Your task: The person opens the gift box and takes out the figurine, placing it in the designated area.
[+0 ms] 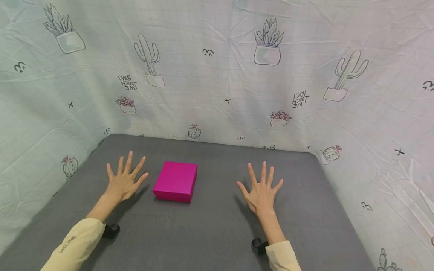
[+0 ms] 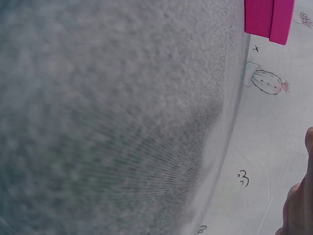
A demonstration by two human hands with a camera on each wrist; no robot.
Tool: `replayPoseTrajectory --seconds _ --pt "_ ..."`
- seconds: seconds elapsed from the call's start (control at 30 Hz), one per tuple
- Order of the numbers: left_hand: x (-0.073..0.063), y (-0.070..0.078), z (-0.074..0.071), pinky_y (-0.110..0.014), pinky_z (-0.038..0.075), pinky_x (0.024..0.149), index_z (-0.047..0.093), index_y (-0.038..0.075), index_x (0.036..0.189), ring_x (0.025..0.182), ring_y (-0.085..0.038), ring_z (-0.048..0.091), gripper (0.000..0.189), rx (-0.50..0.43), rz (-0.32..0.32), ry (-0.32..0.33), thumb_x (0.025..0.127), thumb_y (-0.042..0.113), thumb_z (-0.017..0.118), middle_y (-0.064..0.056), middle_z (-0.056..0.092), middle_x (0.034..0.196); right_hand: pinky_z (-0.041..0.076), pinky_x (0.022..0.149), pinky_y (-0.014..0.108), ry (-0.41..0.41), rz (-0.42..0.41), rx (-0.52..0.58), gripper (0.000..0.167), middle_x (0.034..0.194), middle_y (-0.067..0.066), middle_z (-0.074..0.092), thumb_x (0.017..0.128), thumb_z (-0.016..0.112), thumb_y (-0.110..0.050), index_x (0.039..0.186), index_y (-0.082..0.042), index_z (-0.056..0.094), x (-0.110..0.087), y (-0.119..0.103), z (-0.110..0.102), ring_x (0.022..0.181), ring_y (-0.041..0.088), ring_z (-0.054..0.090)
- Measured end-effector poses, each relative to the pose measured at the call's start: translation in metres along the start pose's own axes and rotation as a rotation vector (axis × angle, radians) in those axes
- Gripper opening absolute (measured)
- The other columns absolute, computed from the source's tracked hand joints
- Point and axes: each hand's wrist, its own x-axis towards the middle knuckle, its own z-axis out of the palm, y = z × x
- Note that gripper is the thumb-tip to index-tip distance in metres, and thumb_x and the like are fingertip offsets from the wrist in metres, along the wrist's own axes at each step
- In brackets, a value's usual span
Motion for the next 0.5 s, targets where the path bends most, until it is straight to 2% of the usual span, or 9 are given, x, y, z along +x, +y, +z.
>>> replayPoseTrajectory --seconds 0.2,0.37,0.5 --pt "-0.0029 0.0011 -0.0033 -0.071 -0.02 0.102 -0.003 0.036 0.154 0.142 -0.046 -0.01 0.067 0.005 -0.005 -0.009 0.099 0.06 0.027 -0.01 -0.017 0.159 -0.008 0.097 0.081 -0.012 0.006 0.003 0.079 0.159 0.018 -0.01 0.093 0.041 -0.065 0.155 -0.033 0.006 0.0003 0.0005 0.0031 0.141 0.043 -0.017" --pt "-0.0036 0.0004 -0.0034 -0.071 -0.02 0.102 0.0 0.034 0.154 0.142 -0.046 -0.01 0.067 0.003 -0.007 -0.001 0.099 0.06 0.028 -0.01 -0.017 0.159 -0.006 0.096 0.082 -0.023 0.018 -0.012 0.079 0.159 0.016 -0.012 0.092 0.04 -0.066 0.154 -0.035 0.003 0.0005 -0.0006 0.0031 0.141 0.043 -0.019" --pt "-0.0025 0.001 -0.0053 -0.071 -0.021 0.101 0.0 0.033 0.155 0.141 -0.046 -0.011 0.069 -0.013 -0.006 -0.038 0.098 0.062 0.027 -0.011 -0.017 0.159 -0.006 0.098 0.081 -0.06 0.01 0.033 0.08 0.158 0.02 -0.011 0.093 0.039 -0.066 0.155 -0.032 0.002 0.0004 -0.0021 0.0007 0.141 0.044 -0.017"
